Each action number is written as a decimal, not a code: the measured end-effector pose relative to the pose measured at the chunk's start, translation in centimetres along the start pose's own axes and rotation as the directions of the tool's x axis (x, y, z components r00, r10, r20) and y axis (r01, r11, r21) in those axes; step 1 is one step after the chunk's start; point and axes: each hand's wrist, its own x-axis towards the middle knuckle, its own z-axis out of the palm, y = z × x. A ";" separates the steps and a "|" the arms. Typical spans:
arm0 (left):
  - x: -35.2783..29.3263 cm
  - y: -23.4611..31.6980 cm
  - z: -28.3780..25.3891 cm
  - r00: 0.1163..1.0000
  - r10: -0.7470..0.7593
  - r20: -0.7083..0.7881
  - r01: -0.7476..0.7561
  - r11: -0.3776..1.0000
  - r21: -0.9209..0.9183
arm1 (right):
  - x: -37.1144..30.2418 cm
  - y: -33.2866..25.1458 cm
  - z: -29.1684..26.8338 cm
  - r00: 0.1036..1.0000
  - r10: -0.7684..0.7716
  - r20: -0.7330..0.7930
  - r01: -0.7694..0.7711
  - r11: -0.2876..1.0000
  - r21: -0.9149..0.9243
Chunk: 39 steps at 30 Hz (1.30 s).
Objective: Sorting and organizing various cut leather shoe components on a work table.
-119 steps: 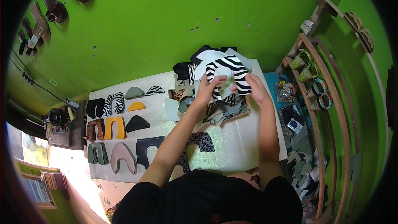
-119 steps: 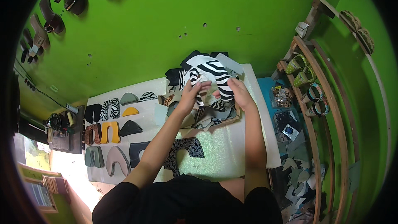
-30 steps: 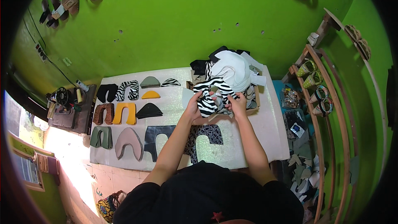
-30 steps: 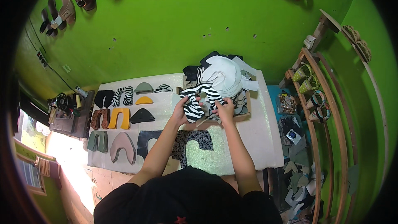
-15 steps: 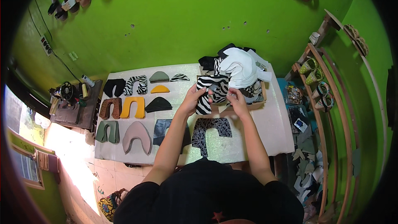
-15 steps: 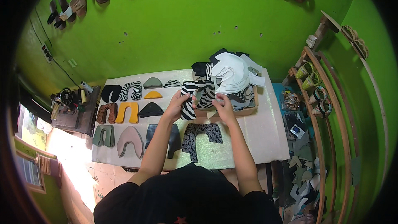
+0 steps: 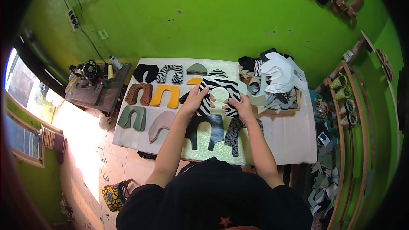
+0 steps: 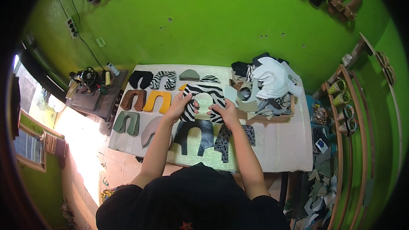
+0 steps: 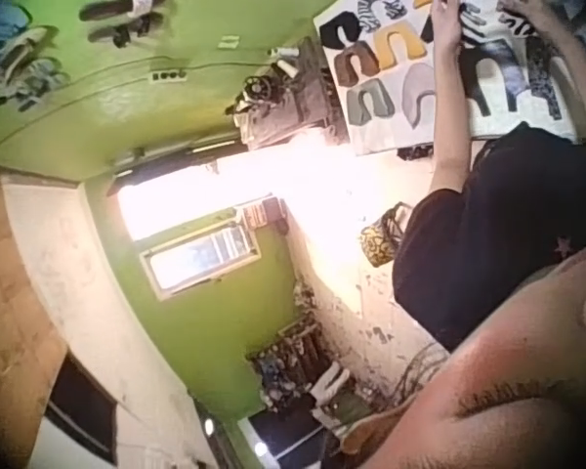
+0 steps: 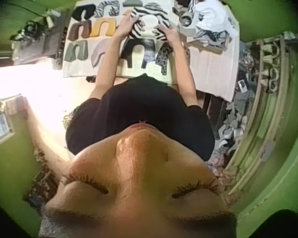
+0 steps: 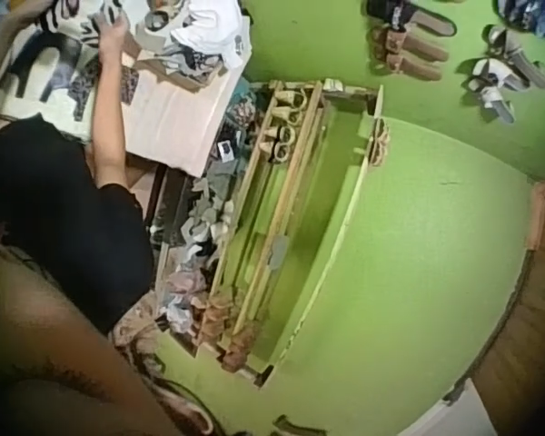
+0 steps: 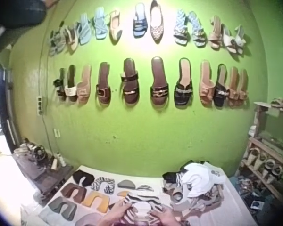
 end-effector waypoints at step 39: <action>16.8 -5.3 -34.2 0.913 0.240 -0.330 0.022 0.780 0.626 | 27.6 18.4 13.1 0.945 -0.156 -0.288 -0.085 0.734 -0.674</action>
